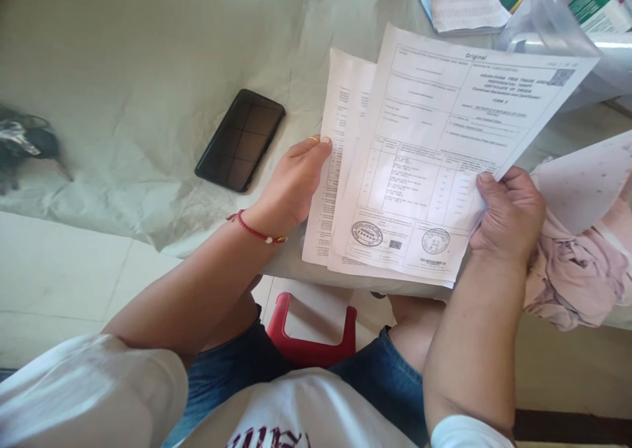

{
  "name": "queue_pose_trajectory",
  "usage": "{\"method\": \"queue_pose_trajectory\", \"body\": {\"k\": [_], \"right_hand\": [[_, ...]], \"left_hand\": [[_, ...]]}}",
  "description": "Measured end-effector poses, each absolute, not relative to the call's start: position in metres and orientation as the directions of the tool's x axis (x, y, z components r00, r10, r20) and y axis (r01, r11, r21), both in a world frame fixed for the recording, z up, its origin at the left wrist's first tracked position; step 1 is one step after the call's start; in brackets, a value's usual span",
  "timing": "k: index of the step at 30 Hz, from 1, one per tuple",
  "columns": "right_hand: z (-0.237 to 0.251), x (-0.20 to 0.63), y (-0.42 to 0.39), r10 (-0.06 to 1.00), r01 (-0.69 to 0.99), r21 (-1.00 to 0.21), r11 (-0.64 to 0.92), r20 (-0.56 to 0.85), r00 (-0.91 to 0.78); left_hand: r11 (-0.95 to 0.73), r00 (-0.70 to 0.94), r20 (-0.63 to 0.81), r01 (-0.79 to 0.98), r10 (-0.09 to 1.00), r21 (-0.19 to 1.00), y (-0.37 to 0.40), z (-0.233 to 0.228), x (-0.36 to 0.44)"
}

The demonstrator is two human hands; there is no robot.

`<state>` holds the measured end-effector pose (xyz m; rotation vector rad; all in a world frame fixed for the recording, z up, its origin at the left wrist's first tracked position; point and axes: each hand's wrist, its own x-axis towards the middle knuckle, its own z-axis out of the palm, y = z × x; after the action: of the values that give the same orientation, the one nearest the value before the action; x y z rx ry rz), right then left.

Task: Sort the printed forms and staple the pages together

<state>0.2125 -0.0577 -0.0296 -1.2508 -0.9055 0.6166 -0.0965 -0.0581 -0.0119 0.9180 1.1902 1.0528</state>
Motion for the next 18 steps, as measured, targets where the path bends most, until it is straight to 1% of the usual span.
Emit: {"method": "queue_pose_trajectory", "body": {"k": [8, 13, 18], "right_hand": [[-0.025, 0.198, -0.063, 0.832, 0.144, -0.973, 0.179, 0.228, 0.506], [-0.028, 0.195, -0.060, 0.798, 0.182, -0.957, 0.225, 0.288, 0.530], [-0.032, 0.195, -0.056, 0.777, 0.192, -0.943, 0.272, 0.333, 0.534]], "left_hand": [[0.260, 0.049, -0.255, -0.170, 0.966, 0.951, -0.061, -0.005, -0.092], [0.280, 0.056, -0.275, -0.144, 0.960, 0.949, -0.062, -0.003, -0.092], [0.282, 0.049, -0.278, -0.155, 0.959, 0.947, -0.062, -0.003, -0.092]]}}
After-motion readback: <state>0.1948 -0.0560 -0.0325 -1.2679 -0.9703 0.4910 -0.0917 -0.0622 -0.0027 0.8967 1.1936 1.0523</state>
